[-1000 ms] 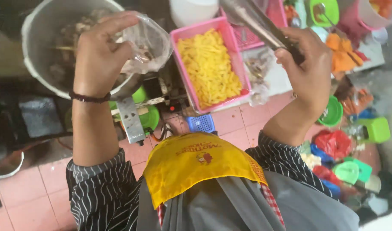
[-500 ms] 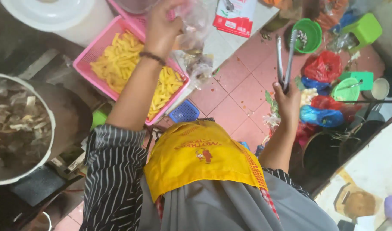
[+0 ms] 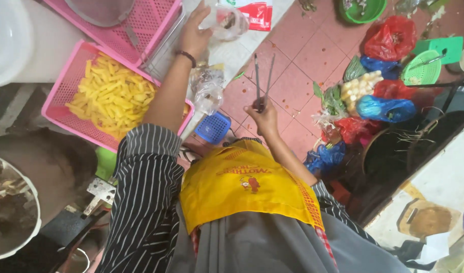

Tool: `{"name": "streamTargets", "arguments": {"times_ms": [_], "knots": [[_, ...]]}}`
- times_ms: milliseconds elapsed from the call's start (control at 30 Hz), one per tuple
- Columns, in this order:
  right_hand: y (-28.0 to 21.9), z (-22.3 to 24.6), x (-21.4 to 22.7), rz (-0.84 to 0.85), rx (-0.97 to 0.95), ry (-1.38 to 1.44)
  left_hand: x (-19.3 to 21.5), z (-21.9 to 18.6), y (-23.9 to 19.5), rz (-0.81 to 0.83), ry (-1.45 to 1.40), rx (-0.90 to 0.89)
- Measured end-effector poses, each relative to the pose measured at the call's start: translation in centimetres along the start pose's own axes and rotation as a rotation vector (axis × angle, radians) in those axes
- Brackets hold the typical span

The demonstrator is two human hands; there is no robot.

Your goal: Packaging cooked meat and soup ingredients from a large pot into small plastic bags using tongs and spoons.

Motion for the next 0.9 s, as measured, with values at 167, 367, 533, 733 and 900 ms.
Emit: {"name": "streamTargets", "arguments": {"times_ms": [167,367,533,733,900], "knots": [[-1.4,7.7,-7.1,0.043,0.404,-0.027,5.5,-1.5,-4.0,-0.027,-0.015,0.066],[5.9,8.9,-11.3,0.099,0.338,-0.227,10.7,-1.3,-10.8,-0.127,-0.232,0.282],[5.9,20.0,-12.1,0.623,0.457,-0.272,11.5,0.7,-15.0,-0.182,-0.22,0.362],[-3.5,32.4,-10.1,1.037,0.645,-0.367,4.7,-0.7,-15.1,-0.226,-0.787,0.524],[-6.1,36.7,-8.3,1.06,0.678,-0.325,2.0,-16.2,-11.8,-0.239,-1.682,0.276]]}}
Point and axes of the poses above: each hand's wrist, its own y-axis towards the middle knuckle, its own x-axis out of the back of the hand, z = x × y, the point moved 10 cm from there along y, towards the middle knuckle, and after that the axes turned 15 degrees about -x, right-handed, at the moved point
